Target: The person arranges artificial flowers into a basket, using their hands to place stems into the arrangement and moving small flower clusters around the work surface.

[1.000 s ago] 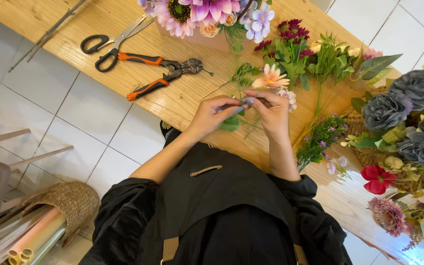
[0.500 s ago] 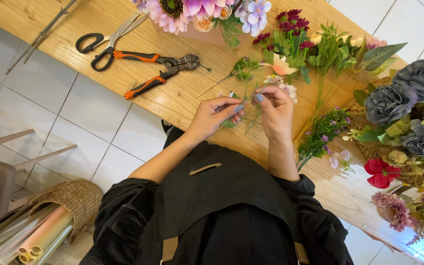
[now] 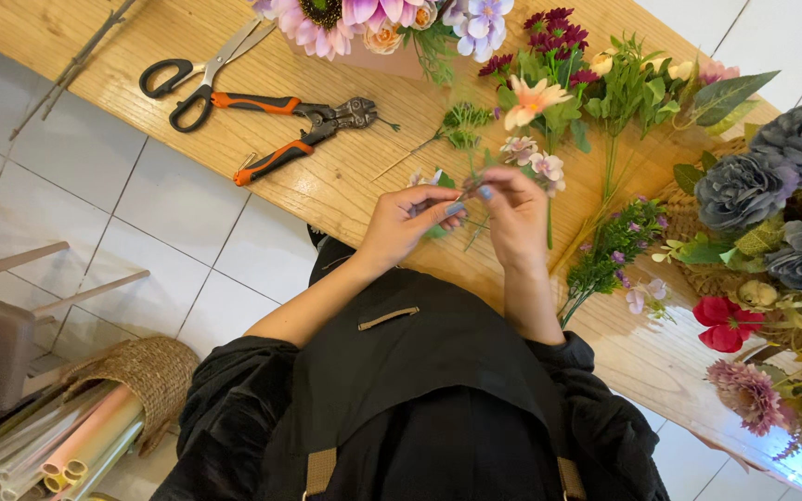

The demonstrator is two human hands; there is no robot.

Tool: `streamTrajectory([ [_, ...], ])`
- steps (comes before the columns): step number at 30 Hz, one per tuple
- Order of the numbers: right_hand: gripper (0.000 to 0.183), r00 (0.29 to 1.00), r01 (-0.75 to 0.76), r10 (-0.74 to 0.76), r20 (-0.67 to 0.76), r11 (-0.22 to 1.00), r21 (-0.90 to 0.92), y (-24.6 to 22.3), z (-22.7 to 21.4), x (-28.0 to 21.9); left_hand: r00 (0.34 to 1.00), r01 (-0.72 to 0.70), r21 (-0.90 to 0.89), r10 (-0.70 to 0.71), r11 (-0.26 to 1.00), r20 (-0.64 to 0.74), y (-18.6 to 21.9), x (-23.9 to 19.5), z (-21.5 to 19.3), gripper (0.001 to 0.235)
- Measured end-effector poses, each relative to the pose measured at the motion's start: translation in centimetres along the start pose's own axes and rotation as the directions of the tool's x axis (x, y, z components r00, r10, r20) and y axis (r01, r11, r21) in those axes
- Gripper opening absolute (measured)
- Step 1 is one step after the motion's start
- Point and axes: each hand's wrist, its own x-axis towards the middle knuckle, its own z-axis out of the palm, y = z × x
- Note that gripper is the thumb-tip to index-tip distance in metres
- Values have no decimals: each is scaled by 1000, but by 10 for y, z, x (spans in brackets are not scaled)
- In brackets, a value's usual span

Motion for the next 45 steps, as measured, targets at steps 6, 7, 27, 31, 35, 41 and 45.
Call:
streamTrajectory([
  [6,9,1000,-6,7,9,997,-82,-7,17,-11,993,-103,240,112,965,-25,23,7,-1,16],
  [7,8,1000,5,-5,-2,991,-131,-13,24,-12,982,-172,384,188,907,-4,31,11,-4,13],
  [27,8,999,11,-3,35,974,-226,-35,31,-25,951,-308,473,288,826,115,71,26,3,18],
  [31,9,999,3,6,32,965,-261,-32,26,-30,948,-301,491,313,818,58,59,27,-2,9],
  [35,6,999,30,-21,34,959,-281,-34,23,-31,961,-277,425,255,861,110,69,24,10,31],
  [41,9,996,68,-43,76,934,-352,-47,31,-32,932,-329,499,361,802,33,63,20,7,12],
  [45,8,992,104,-68,104,911,-399,-61,36,-32,930,-317,486,367,814,-9,66,19,10,13],
])
